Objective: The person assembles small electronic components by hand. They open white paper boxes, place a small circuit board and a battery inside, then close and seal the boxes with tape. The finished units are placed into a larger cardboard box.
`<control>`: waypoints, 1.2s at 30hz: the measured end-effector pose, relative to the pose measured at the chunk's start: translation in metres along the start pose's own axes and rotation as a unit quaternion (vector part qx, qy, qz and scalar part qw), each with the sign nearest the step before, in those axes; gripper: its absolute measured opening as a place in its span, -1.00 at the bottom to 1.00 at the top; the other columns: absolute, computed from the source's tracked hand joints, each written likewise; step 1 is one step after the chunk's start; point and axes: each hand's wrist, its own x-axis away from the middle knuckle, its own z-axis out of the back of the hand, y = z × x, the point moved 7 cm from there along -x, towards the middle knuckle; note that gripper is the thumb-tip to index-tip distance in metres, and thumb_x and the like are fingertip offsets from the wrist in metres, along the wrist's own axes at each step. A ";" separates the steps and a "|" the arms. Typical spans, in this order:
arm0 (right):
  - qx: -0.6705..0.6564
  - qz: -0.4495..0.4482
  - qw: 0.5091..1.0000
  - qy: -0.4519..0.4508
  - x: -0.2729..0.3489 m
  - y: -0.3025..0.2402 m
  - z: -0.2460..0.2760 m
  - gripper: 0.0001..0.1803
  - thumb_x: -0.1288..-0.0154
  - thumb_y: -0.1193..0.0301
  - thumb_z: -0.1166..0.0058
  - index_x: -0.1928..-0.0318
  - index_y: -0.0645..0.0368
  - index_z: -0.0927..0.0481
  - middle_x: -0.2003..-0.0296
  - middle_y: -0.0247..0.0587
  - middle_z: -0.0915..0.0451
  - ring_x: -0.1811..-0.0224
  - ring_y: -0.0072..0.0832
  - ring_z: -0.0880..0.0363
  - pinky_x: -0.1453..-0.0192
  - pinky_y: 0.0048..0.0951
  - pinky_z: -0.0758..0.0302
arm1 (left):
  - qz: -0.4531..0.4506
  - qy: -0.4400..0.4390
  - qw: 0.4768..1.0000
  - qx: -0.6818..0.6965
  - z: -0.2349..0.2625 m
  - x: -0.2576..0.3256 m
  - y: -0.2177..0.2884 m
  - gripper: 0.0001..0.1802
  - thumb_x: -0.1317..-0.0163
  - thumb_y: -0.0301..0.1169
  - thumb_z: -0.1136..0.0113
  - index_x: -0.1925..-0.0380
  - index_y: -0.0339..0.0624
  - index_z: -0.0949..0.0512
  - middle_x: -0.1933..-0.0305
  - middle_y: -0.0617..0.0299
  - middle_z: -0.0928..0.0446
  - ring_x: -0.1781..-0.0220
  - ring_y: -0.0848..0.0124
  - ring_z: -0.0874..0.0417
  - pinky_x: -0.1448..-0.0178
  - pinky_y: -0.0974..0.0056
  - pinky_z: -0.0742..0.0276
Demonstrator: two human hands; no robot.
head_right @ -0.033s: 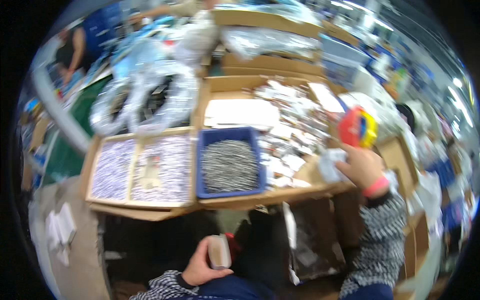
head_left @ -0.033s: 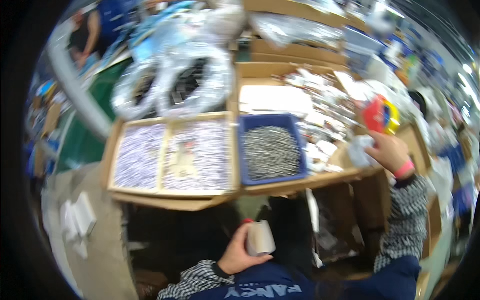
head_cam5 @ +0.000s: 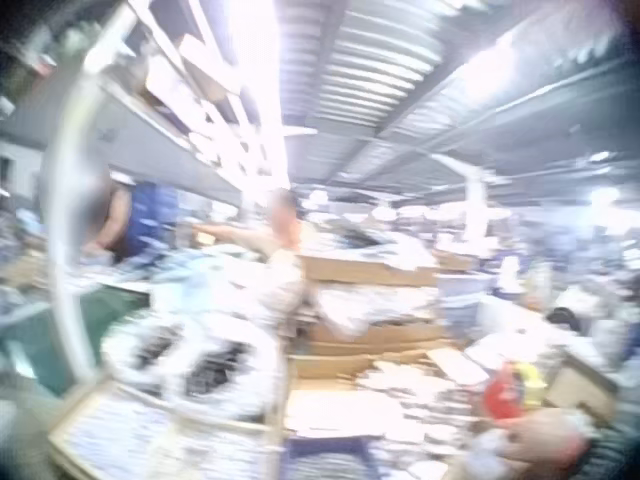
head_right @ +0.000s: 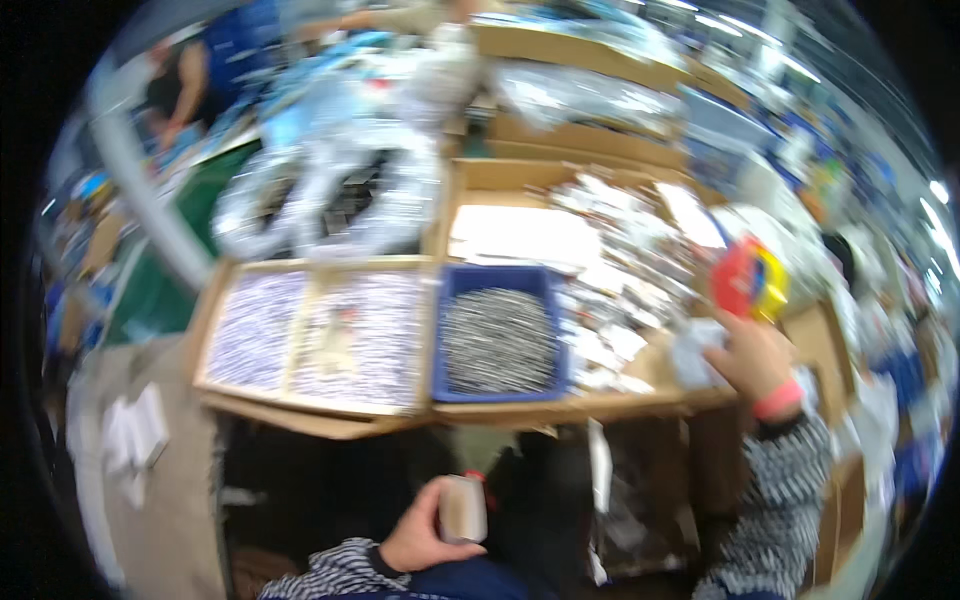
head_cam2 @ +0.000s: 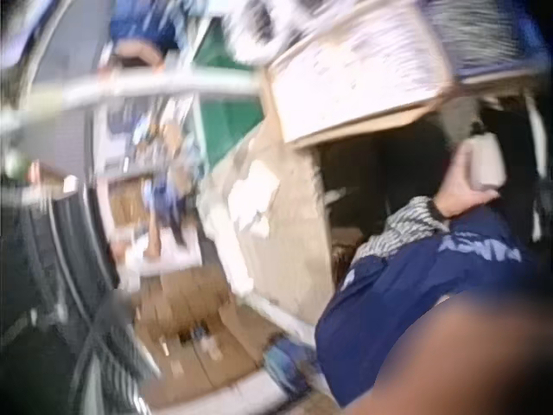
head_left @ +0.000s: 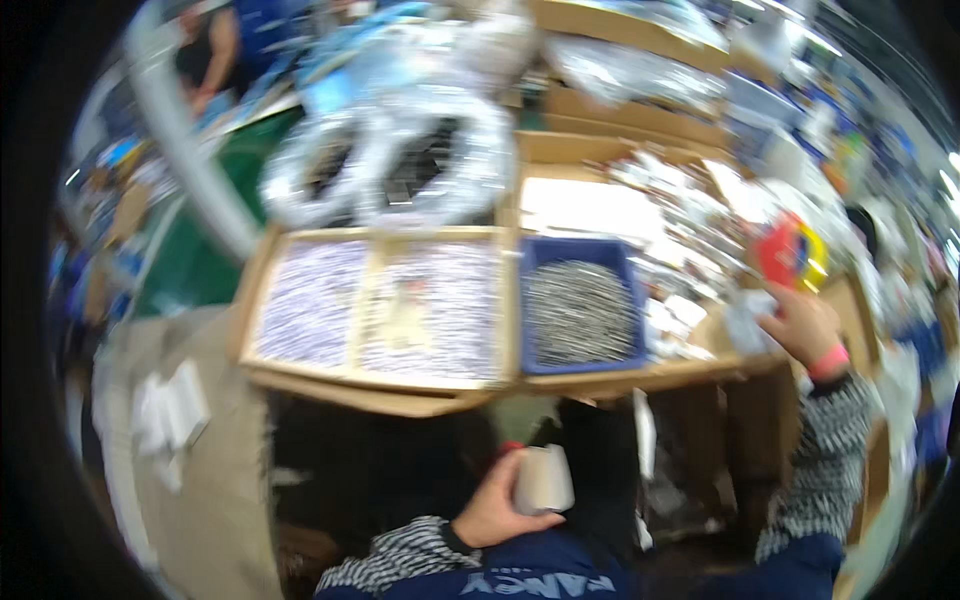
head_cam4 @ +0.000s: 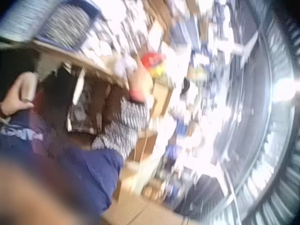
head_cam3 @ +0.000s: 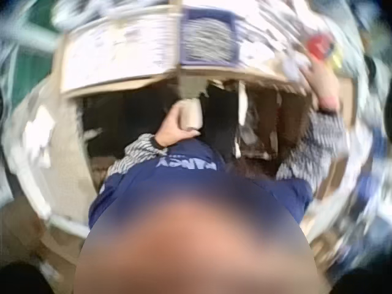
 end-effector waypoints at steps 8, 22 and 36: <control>0.015 0.037 0.993 0.109 -0.009 0.017 -0.022 -0.84 0.07 0.46 -0.01 0.40 0.21 -0.54 0.56 0.10 -0.51 0.44 0.07 -0.52 0.37 0.00 -0.40 | -0.019 -0.013 0.991 -0.130 0.007 -0.006 -0.014 0.09 0.00 -0.14 -0.45 -0.38 -0.33 0.03 -0.36 -0.13 -0.14 -0.41 0.13 -0.19 -0.43 0.22 -0.12; 0.158 -0.019 0.982 0.104 0.000 -0.017 0.015 -0.86 -0.11 0.37 -0.02 0.41 0.03 -0.65 0.54 -0.12 -0.62 0.50 -0.22 -0.64 0.44 -0.22 -0.54 | 0.004 0.032 0.999 -0.035 0.008 0.009 0.004 0.07 0.18 -0.36 -0.59 -0.29 -0.24 -0.08 -0.20 0.05 -0.30 -0.23 0.28 -0.39 -0.29 0.19 -0.36; -0.173 -0.011 0.978 0.111 -0.017 -0.020 0.047 -0.70 -0.20 0.22 -0.18 0.26 0.24 -0.62 0.58 -0.01 -0.53 0.54 -0.24 -0.54 0.39 -0.31 -0.45 | 0.023 0.017 0.999 -0.019 0.015 0.010 -0.008 0.11 0.18 -0.33 -0.60 -0.31 -0.25 -0.05 -0.23 0.06 -0.28 -0.26 0.30 -0.37 -0.31 0.18 -0.34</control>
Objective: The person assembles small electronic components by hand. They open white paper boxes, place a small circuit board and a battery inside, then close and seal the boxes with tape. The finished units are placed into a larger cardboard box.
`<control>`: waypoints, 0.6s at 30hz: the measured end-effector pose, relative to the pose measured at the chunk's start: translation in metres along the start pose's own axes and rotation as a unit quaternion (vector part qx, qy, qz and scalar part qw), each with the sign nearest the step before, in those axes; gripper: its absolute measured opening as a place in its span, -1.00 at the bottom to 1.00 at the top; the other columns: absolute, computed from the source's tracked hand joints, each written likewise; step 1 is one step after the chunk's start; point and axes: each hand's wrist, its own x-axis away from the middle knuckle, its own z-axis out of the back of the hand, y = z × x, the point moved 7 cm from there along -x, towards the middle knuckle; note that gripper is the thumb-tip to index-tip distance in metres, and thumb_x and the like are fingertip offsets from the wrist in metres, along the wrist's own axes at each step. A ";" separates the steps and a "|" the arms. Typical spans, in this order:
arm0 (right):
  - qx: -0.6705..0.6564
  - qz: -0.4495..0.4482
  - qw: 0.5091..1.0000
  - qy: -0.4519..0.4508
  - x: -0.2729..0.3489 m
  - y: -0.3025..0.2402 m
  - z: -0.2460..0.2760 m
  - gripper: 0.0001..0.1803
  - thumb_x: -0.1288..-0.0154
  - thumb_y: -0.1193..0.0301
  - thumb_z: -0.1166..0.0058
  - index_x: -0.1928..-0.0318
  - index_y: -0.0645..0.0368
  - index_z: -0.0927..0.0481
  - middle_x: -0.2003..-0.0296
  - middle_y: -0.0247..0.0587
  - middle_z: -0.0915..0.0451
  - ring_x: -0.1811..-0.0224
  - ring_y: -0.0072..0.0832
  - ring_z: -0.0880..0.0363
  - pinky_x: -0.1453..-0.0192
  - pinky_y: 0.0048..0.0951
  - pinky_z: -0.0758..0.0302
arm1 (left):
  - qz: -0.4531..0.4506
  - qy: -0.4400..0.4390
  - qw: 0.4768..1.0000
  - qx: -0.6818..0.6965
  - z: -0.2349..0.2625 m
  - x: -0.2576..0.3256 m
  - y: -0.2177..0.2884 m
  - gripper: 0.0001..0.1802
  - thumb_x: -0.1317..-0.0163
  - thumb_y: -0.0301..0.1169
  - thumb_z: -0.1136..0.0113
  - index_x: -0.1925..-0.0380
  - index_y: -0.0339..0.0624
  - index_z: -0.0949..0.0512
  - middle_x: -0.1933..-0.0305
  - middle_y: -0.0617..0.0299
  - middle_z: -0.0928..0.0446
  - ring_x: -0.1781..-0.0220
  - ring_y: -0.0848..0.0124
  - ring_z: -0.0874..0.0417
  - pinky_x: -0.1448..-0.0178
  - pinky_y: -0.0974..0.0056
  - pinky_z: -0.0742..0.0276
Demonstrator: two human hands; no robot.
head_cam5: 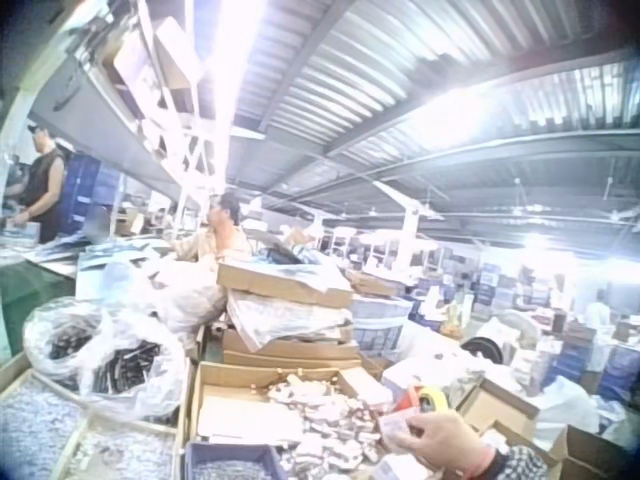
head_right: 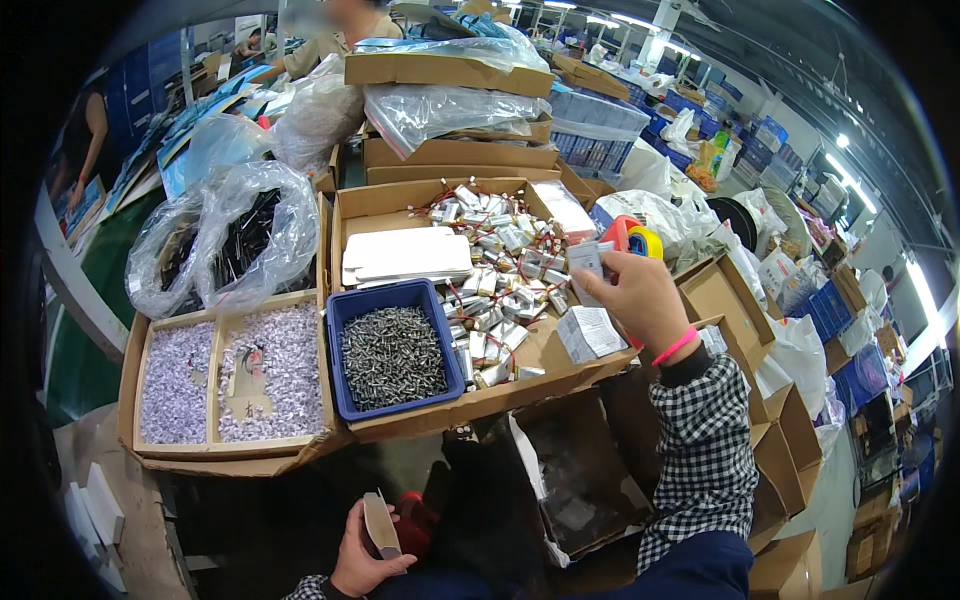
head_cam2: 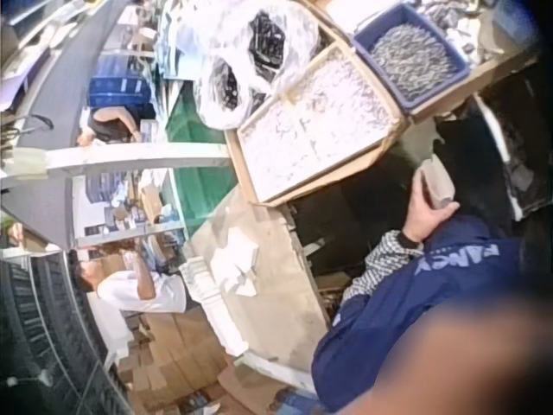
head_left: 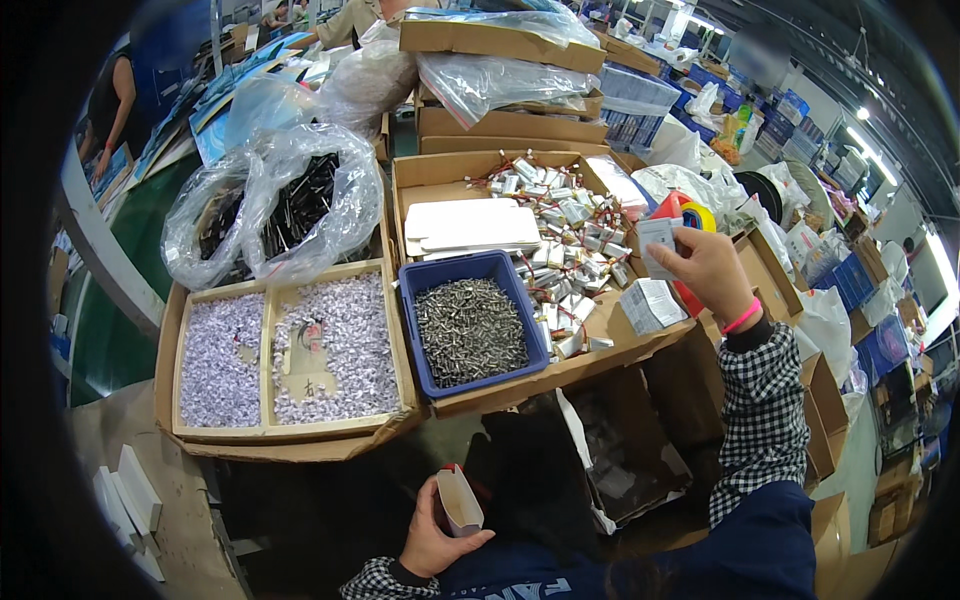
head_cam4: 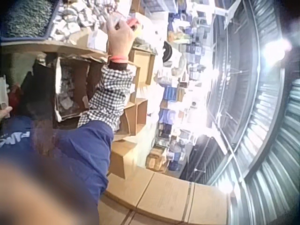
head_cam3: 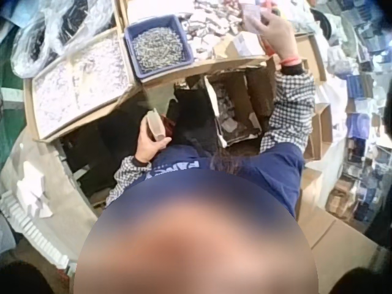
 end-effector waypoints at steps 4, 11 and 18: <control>-0.199 -0.013 0.979 -0.048 -0.008 -0.004 -0.021 -0.41 -0.17 0.53 -0.21 -0.23 0.21 -0.37 0.30 -0.23 -0.62 0.26 -0.64 -0.57 0.25 -0.49 -0.49 | -0.012 0.001 1.000 -0.001 0.000 -0.001 -0.001 0.11 0.18 -0.35 -0.60 -0.32 -0.24 -0.04 -0.23 0.08 -0.29 -0.25 0.31 -0.37 -0.30 0.18 -0.36; -0.324 -0.021 0.891 -0.317 -0.033 0.001 -0.070 -0.62 -0.16 0.58 -0.20 -0.02 0.24 -0.50 0.17 -0.32 -0.62 0.15 -0.60 -0.57 0.00 -0.55 -0.51 | -0.023 -0.003 1.000 -0.003 0.002 -0.003 -0.005 0.11 0.18 -0.35 -0.60 -0.32 -0.22 -0.05 -0.23 0.09 -0.29 -0.25 0.31 -0.38 -0.30 0.17 -0.35; -0.214 0.115 0.883 -0.402 -0.066 -0.002 -0.102 -0.78 -0.05 0.54 -0.29 0.23 0.16 -0.61 -0.09 -0.21 -0.53 -0.05 -0.40 -0.52 -0.16 -0.40 -0.45 | -0.006 0.000 1.000 0.031 0.006 -0.004 -0.006 0.10 0.18 -0.32 -0.60 -0.32 -0.23 -0.07 -0.21 0.07 -0.32 -0.25 0.30 -0.39 -0.31 0.16 -0.34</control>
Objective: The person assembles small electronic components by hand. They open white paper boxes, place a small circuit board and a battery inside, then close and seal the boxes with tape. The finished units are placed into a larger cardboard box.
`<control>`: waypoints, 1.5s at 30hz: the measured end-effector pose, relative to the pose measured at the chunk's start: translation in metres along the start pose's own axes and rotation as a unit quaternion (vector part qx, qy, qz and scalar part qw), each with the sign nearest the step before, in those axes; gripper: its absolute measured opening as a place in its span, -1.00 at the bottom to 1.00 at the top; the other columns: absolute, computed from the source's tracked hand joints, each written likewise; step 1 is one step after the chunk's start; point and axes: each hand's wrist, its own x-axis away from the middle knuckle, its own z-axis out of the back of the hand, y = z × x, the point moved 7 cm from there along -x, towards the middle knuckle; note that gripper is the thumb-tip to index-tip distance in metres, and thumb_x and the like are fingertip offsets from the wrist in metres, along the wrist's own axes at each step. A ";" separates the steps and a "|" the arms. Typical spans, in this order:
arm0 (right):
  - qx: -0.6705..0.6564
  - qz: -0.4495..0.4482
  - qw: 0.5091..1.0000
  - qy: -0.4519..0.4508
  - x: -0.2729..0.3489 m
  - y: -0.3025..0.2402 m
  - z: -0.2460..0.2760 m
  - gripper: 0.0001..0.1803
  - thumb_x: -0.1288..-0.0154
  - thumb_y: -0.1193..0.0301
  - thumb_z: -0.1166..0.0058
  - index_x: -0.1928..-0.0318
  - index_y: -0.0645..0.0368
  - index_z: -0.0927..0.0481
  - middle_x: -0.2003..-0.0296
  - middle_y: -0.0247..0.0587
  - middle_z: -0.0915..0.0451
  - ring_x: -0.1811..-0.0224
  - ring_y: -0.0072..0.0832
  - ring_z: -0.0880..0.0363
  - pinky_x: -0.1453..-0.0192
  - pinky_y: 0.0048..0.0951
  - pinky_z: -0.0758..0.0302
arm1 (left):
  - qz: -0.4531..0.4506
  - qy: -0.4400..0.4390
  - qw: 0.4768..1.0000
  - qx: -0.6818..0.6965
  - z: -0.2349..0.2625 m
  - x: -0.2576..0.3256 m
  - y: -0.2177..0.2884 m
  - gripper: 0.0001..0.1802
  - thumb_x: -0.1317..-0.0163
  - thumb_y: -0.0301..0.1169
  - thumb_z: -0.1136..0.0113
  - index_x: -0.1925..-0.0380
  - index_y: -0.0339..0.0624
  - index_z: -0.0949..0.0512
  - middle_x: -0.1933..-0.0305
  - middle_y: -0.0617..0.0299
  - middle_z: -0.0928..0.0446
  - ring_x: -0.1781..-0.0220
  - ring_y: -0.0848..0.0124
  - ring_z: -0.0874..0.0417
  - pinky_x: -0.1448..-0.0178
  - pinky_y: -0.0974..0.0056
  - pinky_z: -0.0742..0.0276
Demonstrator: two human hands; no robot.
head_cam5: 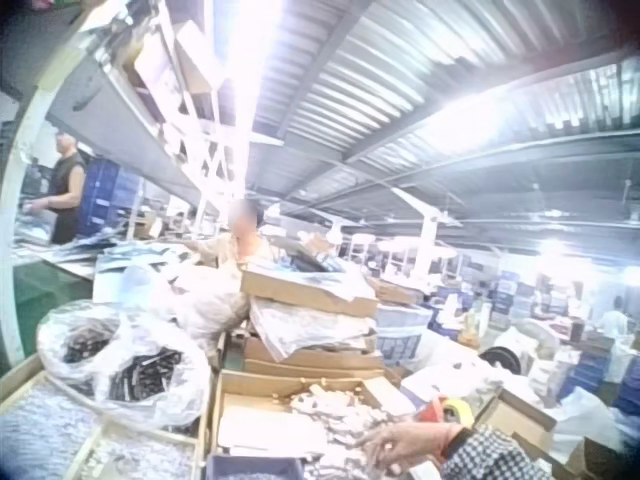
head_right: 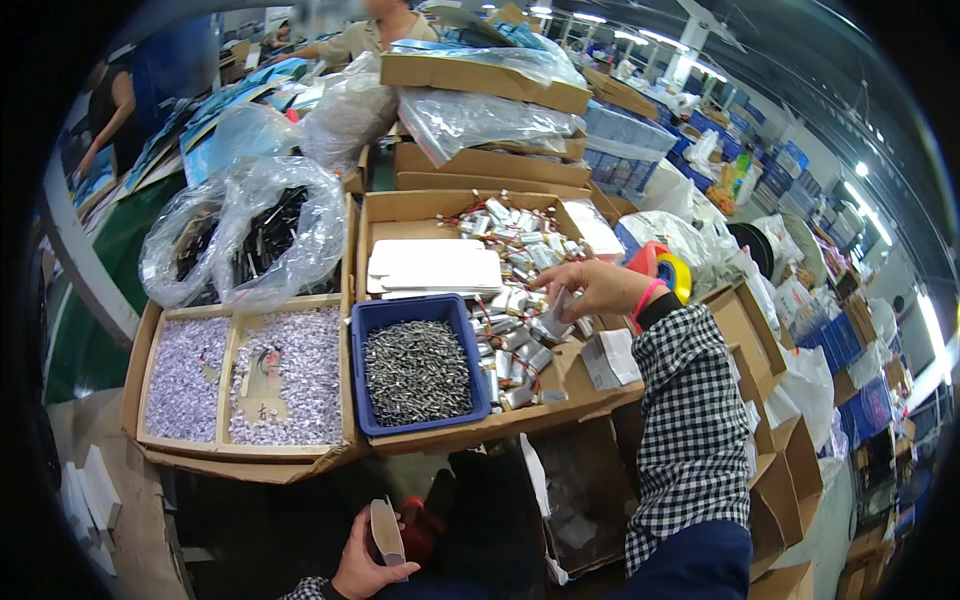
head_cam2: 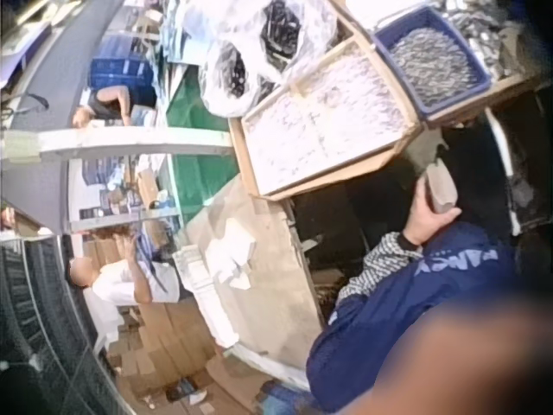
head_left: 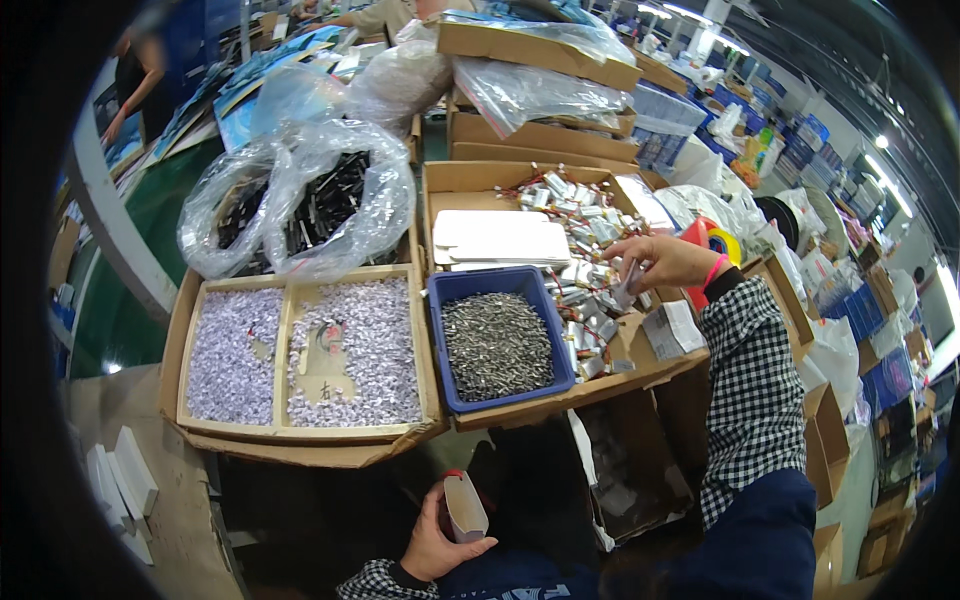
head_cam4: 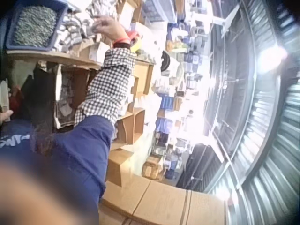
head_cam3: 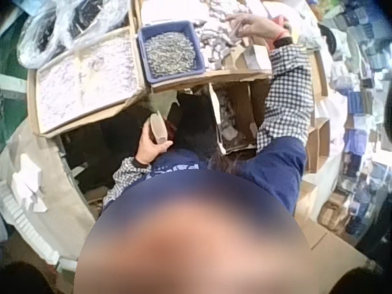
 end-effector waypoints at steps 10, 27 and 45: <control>0.130 0.046 0.989 0.060 -0.014 0.018 -0.001 -0.87 -0.20 0.55 -0.06 0.45 0.24 -0.64 0.51 -0.23 -0.66 0.44 -0.49 -0.63 0.30 -0.45 -0.59 | -0.030 0.004 0.994 -0.109 -0.008 -0.003 -0.001 0.07 0.00 -0.08 -0.45 -0.34 -0.37 -0.03 -0.31 -0.13 -0.23 -0.37 0.17 -0.26 -0.42 0.24 -0.16; 0.152 0.054 0.950 0.266 0.043 -0.034 0.021 -0.89 0.02 0.63 -0.11 0.41 0.29 -0.63 0.52 -0.26 -0.64 0.44 -0.55 -0.60 0.30 -0.49 -0.49 | -0.071 0.111 0.981 -0.143 0.013 0.028 0.028 0.12 0.16 -0.27 -0.59 -0.34 -0.26 -0.06 -0.25 0.01 -0.28 -0.31 0.22 -0.33 -0.37 0.22 -0.25; -0.316 0.010 0.903 0.291 0.040 -0.173 -0.268 -0.76 -0.09 0.54 -0.31 0.19 0.29 -0.64 0.39 -0.25 -0.67 0.38 -0.65 -0.59 0.30 -0.57 -0.52 | -0.203 0.347 0.763 -0.506 0.027 0.045 0.080 -0.06 0.31 -0.24 -0.54 -0.17 -0.09 -0.29 -0.11 0.14 -0.38 -0.17 0.09 -0.37 -0.20 0.02 -0.27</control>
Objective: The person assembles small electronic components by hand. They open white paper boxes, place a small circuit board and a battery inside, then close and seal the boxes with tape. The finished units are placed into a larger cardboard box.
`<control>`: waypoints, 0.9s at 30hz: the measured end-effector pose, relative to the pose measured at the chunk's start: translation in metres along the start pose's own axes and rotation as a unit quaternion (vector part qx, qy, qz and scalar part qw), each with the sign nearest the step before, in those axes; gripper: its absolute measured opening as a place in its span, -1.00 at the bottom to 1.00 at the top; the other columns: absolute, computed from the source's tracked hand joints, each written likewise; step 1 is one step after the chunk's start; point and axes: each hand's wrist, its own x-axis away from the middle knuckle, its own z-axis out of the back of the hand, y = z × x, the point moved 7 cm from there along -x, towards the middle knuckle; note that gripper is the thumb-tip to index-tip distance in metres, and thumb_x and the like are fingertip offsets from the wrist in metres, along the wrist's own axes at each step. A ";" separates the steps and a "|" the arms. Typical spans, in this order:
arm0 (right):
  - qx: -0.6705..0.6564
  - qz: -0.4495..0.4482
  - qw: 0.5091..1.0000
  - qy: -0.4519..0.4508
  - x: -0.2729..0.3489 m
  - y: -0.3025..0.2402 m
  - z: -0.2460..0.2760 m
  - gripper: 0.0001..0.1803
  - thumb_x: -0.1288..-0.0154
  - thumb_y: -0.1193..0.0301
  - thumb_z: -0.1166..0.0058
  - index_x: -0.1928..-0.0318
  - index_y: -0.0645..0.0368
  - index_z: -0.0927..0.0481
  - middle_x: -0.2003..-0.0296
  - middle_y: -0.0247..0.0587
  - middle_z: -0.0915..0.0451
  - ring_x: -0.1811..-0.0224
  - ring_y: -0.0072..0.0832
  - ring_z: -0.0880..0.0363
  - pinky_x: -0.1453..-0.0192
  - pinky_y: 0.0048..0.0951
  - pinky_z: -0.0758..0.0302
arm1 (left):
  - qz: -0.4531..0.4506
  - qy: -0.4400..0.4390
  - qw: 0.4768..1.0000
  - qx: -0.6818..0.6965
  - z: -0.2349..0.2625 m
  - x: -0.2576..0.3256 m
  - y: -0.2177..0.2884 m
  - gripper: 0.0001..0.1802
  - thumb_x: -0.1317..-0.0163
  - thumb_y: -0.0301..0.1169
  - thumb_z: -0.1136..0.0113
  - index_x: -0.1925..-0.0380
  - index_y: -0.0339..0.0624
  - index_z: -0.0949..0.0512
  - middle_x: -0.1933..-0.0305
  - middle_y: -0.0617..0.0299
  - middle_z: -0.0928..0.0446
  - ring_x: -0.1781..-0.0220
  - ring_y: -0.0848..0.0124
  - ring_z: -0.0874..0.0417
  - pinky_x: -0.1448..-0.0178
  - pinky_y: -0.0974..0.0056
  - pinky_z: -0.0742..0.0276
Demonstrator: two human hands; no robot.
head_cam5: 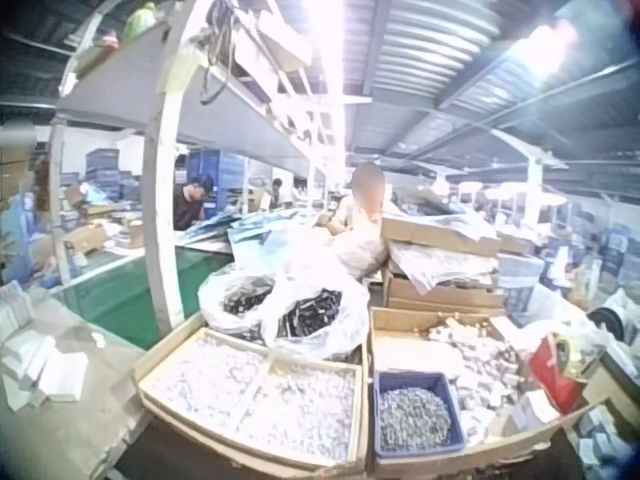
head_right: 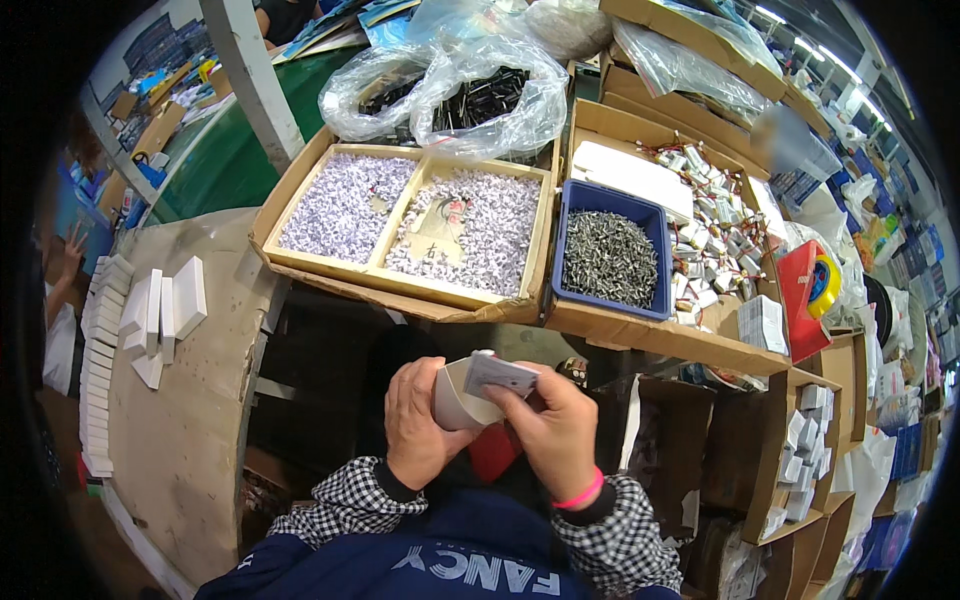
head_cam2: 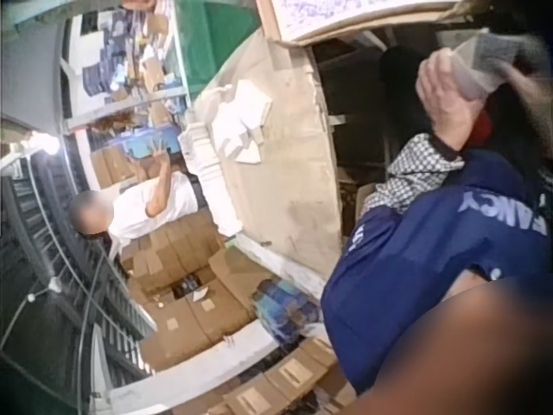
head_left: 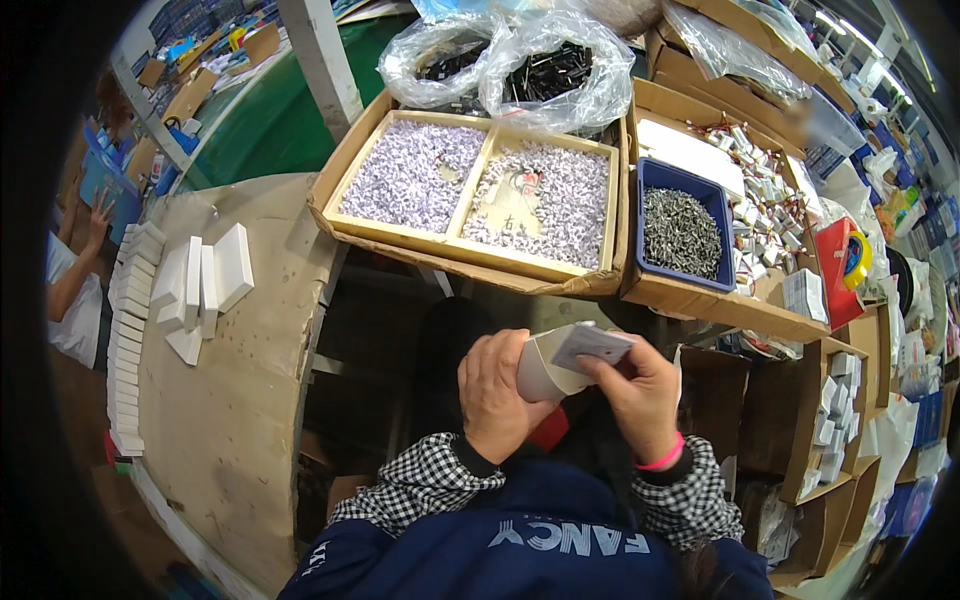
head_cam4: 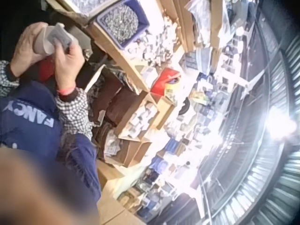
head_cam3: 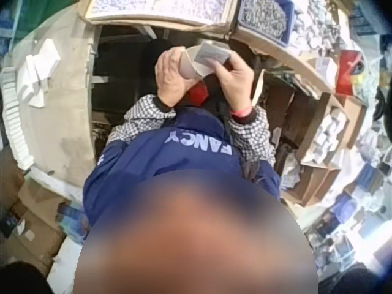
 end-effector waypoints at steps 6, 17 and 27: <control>0.174 0.126 0.977 -0.009 0.015 0.008 -0.019 -0.80 -0.18 0.44 -0.22 0.18 0.21 -0.64 0.40 -0.02 -0.65 0.37 -0.22 -0.68 0.35 -0.47 -0.55 | -0.019 -0.001 0.998 -0.066 -0.003 0.001 -0.004 -0.05 0.35 -0.29 -0.54 -0.16 -0.10 -0.30 -0.10 0.13 -0.37 -0.16 0.06 -0.36 -0.23 -0.01 -0.25; 0.108 0.071 0.990 0.048 0.020 0.037 -0.020 -0.82 -0.05 0.46 -0.31 0.30 0.23 -0.69 0.33 -0.15 -0.64 0.32 -0.39 -0.57 0.22 -0.48 -0.49 | -0.025 -0.023 0.996 -0.080 -0.011 0.008 -0.008 -0.07 0.36 -0.29 -0.52 -0.15 -0.09 -0.31 -0.11 0.16 -0.36 -0.15 0.11 -0.35 -0.21 0.00 -0.21; 0.280 0.157 0.947 0.029 0.023 0.017 -0.029 -0.82 -0.09 0.34 -0.30 0.35 0.18 -0.69 0.24 -0.20 -0.57 0.33 -0.34 -0.55 0.27 -0.40 -0.51 | 0.017 -0.037 0.998 -0.041 -0.021 0.007 -0.019 -0.06 0.26 -0.25 -0.51 -0.19 -0.11 -0.25 -0.09 0.04 -0.37 -0.14 0.01 -0.37 -0.21 -0.03 -0.25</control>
